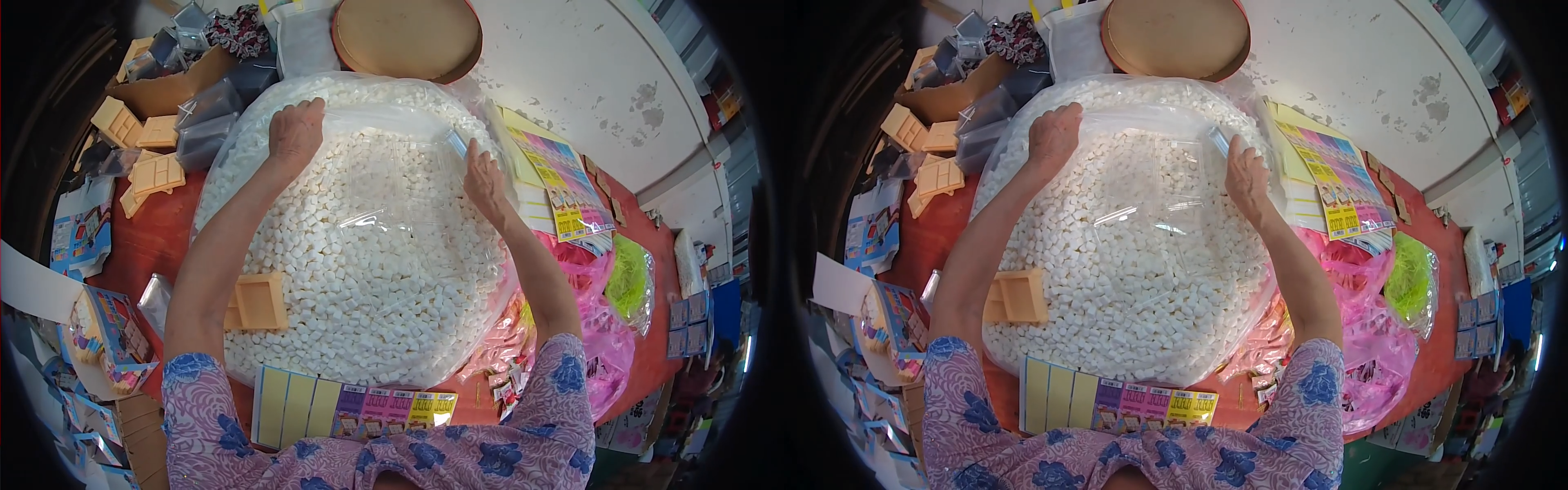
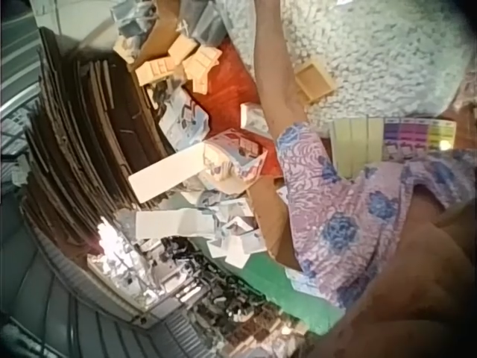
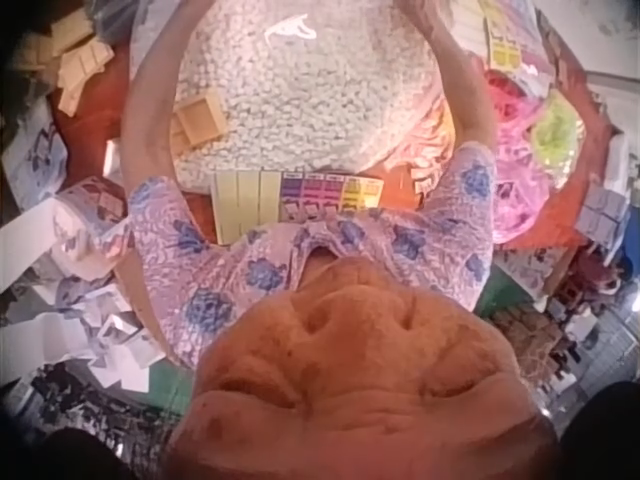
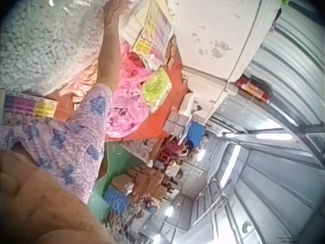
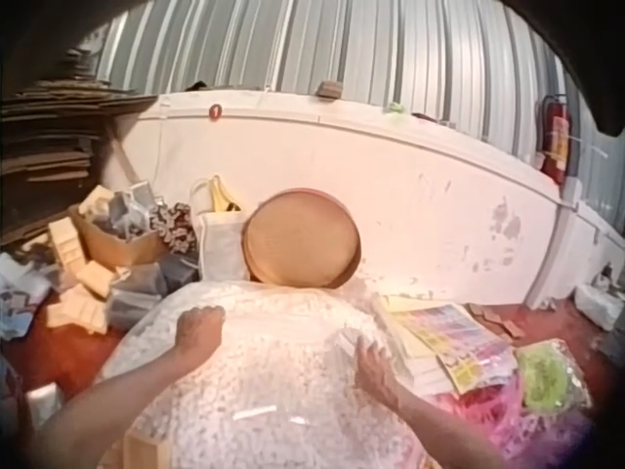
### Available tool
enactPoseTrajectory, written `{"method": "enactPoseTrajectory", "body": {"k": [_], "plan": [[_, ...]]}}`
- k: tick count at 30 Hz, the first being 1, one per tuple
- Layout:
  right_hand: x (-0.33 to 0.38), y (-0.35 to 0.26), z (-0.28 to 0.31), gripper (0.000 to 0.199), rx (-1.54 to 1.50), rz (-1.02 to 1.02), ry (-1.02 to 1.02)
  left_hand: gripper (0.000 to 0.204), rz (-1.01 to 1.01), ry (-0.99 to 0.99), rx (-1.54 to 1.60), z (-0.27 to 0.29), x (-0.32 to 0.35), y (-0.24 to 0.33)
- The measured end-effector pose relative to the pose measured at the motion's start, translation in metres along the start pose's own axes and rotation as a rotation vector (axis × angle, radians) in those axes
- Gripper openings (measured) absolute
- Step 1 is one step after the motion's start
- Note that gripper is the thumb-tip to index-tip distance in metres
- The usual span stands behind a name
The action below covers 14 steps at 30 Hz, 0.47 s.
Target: Packaging small white foam blocks into plastic trays, applying stickers, and organizing them into boxes and bags.
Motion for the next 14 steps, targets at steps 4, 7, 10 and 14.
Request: {"method": "enactPoseTrajectory", "body": {"k": [4,7,10,14], "plan": [[-0.009,0.016,0.027,0.047,0.005,0.011,0.205,0.011,-0.117,0.026,-0.045,-0.004,-0.008,0.014],[-0.005,0.012,0.063,0.042,0.003,-0.062,0.237,0.011,-0.061,0.041,-0.055,-0.006,-0.015,0.01],[0.01,-0.018,0.096,0.039,-0.135,0.311,0.474,0.012,-0.054,0.11,-0.04,0.004,-0.019,0.005],[0.016,-0.083,0.088,0.042,-0.198,0.575,0.097,0.011,-0.065,0.215,0.01,0.012,-0.024,0.004]]}}
Point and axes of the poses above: each hand's wrist, its own x-axis away from the middle knuckle, its own z-axis out of the back of the hand, y = z × x, the point moved 7 cm from there along -x, towards the middle knuckle, and after that the axes turned 4 degrees about -x, right-handed, at the moved point
